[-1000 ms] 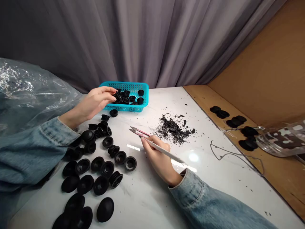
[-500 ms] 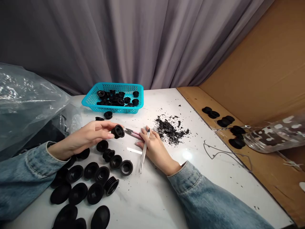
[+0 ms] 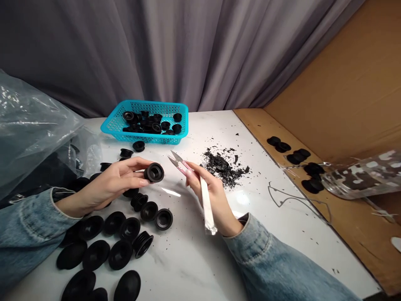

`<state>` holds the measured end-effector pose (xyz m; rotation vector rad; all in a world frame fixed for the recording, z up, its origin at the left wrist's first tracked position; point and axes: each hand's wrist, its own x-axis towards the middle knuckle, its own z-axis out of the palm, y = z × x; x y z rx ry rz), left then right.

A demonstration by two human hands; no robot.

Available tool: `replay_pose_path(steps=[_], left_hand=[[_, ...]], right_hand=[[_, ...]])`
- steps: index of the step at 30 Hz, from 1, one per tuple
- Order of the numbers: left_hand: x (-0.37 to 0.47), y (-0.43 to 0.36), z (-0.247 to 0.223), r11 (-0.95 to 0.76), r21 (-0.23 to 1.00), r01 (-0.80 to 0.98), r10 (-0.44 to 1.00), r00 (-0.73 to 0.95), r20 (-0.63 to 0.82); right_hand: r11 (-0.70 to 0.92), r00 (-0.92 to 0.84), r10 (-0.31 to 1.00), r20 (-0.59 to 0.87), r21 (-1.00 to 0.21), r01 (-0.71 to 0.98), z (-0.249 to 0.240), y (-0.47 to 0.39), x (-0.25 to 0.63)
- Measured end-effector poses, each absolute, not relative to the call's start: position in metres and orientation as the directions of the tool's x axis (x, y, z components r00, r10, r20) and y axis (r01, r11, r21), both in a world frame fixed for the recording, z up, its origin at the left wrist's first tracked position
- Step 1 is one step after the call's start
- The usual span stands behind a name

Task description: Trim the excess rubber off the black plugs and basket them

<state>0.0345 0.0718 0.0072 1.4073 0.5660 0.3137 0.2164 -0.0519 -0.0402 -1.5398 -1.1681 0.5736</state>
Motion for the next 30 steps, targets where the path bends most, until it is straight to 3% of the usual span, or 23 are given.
replay_pose_path(steps=[5,11,14,17,20,22,25,30], left_hand=[[0.037,0.069,0.004,0.174,0.977,0.126,0.568,0.797,-0.204],[0.037,0.065,0.002,0.129,0.982,0.137,0.530,0.827,-0.185],[0.035,0.062,-0.001,-0.051,0.992,0.118,0.536,0.841,-0.073],[0.033,0.066,0.002,-0.453,0.886,0.101,0.512,0.843,0.165],[0.035,0.085,0.014,-0.820,0.549,0.164,0.423,0.819,0.388],[0.042,0.107,0.024,-0.873,0.384,0.300,0.463,0.757,0.461],[0.058,0.150,0.031,-0.847,0.287,0.448,0.532,0.703,0.472],[0.072,0.189,0.021,-0.796,0.245,0.554,0.602,0.768,0.219]], right_hand=[[-0.083,0.370,0.924,-0.098,-0.995,-0.058,-0.034,-0.058,0.210],[-0.104,0.252,0.958,-0.134,-0.986,-0.129,-0.039,-0.058,0.212],[-0.110,0.283,0.949,-0.142,-0.986,-0.124,-0.038,-0.057,0.210],[-0.106,0.367,0.922,-0.122,-0.992,-0.063,-0.038,-0.055,0.209],[-0.131,0.417,0.904,-0.096,-0.990,0.056,-0.040,-0.052,0.209],[-0.134,0.415,0.909,-0.037,-0.969,0.208,-0.043,-0.051,0.209],[-0.065,0.367,0.917,0.154,-0.851,0.521,-0.050,-0.050,0.211],[0.001,0.297,0.898,0.324,-0.677,0.736,-0.063,-0.051,0.215]])
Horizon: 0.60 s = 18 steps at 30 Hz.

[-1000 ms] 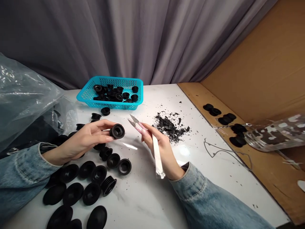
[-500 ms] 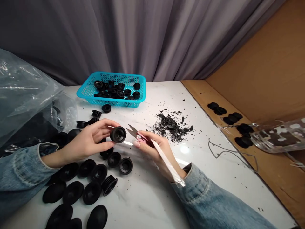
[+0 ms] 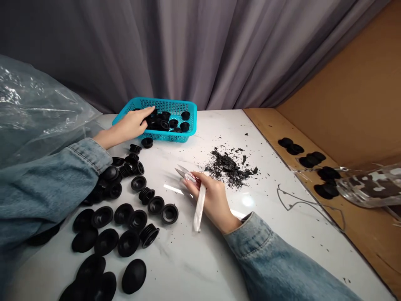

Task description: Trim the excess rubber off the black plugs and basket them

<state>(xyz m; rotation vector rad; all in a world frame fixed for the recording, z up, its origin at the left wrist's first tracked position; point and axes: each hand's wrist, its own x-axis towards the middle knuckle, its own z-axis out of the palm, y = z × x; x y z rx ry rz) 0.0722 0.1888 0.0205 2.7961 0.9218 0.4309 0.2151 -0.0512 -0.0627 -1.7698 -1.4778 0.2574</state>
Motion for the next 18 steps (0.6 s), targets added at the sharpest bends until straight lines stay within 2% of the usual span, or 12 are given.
replay_pose_path(steps=[1,4,6,9,15,18], left_hand=[[0.071,0.184,0.020,-0.788,0.242,0.566,0.611,0.770,0.187],[0.061,0.141,0.027,-0.830,0.247,0.500,0.550,0.808,0.212],[0.050,0.100,0.031,-0.899,0.277,0.340,0.387,0.912,0.138],[0.036,0.047,0.027,-0.908,0.397,0.136,0.149,0.989,0.001],[0.033,0.031,0.007,-0.845,0.533,0.051,0.052,0.999,-0.013],[0.035,0.039,0.006,-0.837,0.546,0.035,0.032,0.999,-0.015]], right_hand=[[0.012,0.272,0.898,0.345,-0.638,0.770,-0.065,-0.052,0.216],[0.029,0.190,0.906,0.379,-0.502,0.865,-0.072,-0.053,0.217],[0.024,0.145,0.913,0.381,-0.406,0.914,-0.074,-0.054,0.218],[0.020,0.092,0.922,0.376,-0.285,0.958,-0.074,-0.053,0.217],[0.005,0.054,0.921,0.386,-0.152,0.988,-0.070,-0.053,0.216],[-0.005,0.054,0.909,0.412,-0.119,0.993,-0.070,-0.053,0.215]])
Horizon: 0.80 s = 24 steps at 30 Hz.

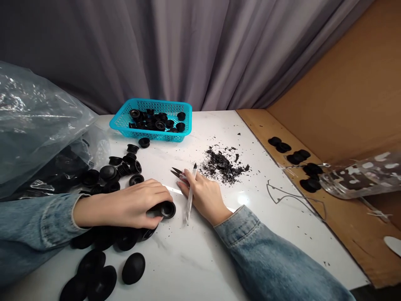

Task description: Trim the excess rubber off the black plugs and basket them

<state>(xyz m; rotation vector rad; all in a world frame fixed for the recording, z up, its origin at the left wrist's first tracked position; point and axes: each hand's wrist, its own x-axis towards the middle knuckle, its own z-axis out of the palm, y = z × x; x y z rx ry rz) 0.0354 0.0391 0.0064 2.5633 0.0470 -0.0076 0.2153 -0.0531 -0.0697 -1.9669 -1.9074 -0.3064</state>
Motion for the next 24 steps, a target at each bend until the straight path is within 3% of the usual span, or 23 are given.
replay_pose_path(steps=[6,11,13,16,18,21,24], left_hand=[[0.030,0.048,0.009,-0.802,0.587,0.108,0.210,0.972,0.108],[0.022,0.057,0.010,-0.814,0.546,0.198,0.253,0.967,0.028],[0.017,0.060,0.011,-0.820,0.543,0.178,0.206,0.979,-0.010],[0.008,0.065,0.011,-0.801,0.588,0.111,0.083,0.994,-0.074],[0.001,0.068,0.010,-0.786,0.609,0.107,0.078,0.994,-0.073],[-0.007,0.073,0.009,-0.788,0.597,0.155,0.160,0.986,-0.044],[-0.008,0.073,0.011,-0.814,0.550,0.184,0.232,0.973,0.019]], right_hand=[[0.032,0.034,0.858,0.513,-0.119,0.992,-0.070,-0.051,0.215],[0.146,0.013,0.803,0.596,-0.218,0.965,-0.057,-0.057,0.218],[0.290,-0.081,0.806,0.586,-0.271,0.918,-0.049,-0.061,0.215],[0.550,-0.356,0.792,0.495,-0.329,0.767,-0.042,-0.064,0.204],[0.610,-0.465,0.776,0.427,-0.320,0.725,-0.043,-0.062,0.196],[0.556,-0.390,0.807,0.443,-0.347,0.756,-0.047,-0.056,0.186],[0.451,-0.167,0.861,0.480,-0.571,0.686,-0.042,-0.050,0.179]])
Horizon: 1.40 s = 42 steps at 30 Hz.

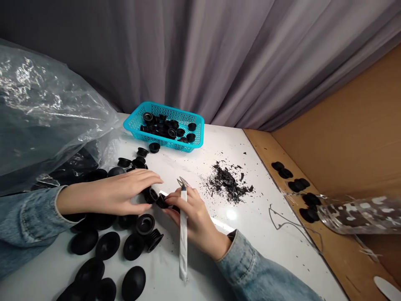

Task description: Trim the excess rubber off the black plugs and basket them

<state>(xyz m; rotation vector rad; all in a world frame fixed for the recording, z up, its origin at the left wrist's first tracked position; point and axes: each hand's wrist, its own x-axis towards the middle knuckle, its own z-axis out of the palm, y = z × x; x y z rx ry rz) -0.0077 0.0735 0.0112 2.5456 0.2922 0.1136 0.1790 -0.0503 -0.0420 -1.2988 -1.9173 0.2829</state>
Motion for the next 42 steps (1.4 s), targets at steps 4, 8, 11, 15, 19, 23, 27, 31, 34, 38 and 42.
replay_pose_path(steps=[4,8,11,15,19,23,27,31,34,38,42], left_hand=[[-0.006,0.065,0.015,-0.829,0.540,0.146,0.265,0.953,0.149],[-0.008,0.056,0.011,-0.821,0.564,0.083,0.284,0.917,0.279],[-0.009,0.054,0.009,-0.797,0.602,0.059,0.311,0.893,0.325],[-0.006,0.055,0.010,-0.794,0.608,0.028,0.368,0.818,0.442],[-0.002,0.056,0.008,-0.834,0.551,-0.007,0.366,0.741,0.563],[-0.001,0.056,0.005,-0.843,0.536,-0.043,0.347,0.717,0.605],[-0.001,0.054,0.002,-0.823,0.568,-0.004,0.387,0.728,0.566],[0.000,0.052,0.001,-0.799,0.601,0.031,0.424,0.738,0.525],[0.001,0.052,-0.001,-0.760,0.648,0.053,0.463,0.744,0.482],[0.001,0.052,-0.003,-0.717,0.695,0.041,0.483,0.749,0.454],[0.000,0.052,-0.004,-0.710,0.704,0.012,0.481,0.739,0.471]], right_hand=[[0.266,0.086,0.930,0.358,-0.815,0.514,-0.026,-0.044,0.171],[0.104,0.243,0.950,0.197,-0.931,0.349,-0.014,-0.040,0.163],[-0.008,0.269,0.962,0.041,-0.983,0.181,-0.007,-0.039,0.161],[-0.114,0.217,0.970,-0.112,-0.994,-0.006,0.006,-0.038,0.165],[-0.175,0.119,0.976,-0.182,-0.982,-0.068,0.018,-0.037,0.171],[-0.213,0.098,0.970,-0.225,-0.970,-0.117,0.022,-0.037,0.172],[-0.215,0.098,0.967,-0.235,-0.960,-0.177,0.021,-0.036,0.172],[-0.226,0.095,0.962,-0.254,-0.945,-0.236,0.020,-0.036,0.173],[-0.214,0.093,0.964,-0.248,-0.935,-0.281,0.020,-0.035,0.174],[-0.240,0.019,0.966,-0.259,-0.916,-0.320,0.019,-0.034,0.177],[-0.254,-0.017,0.965,-0.262,-0.913,-0.320,0.016,-0.034,0.178]])
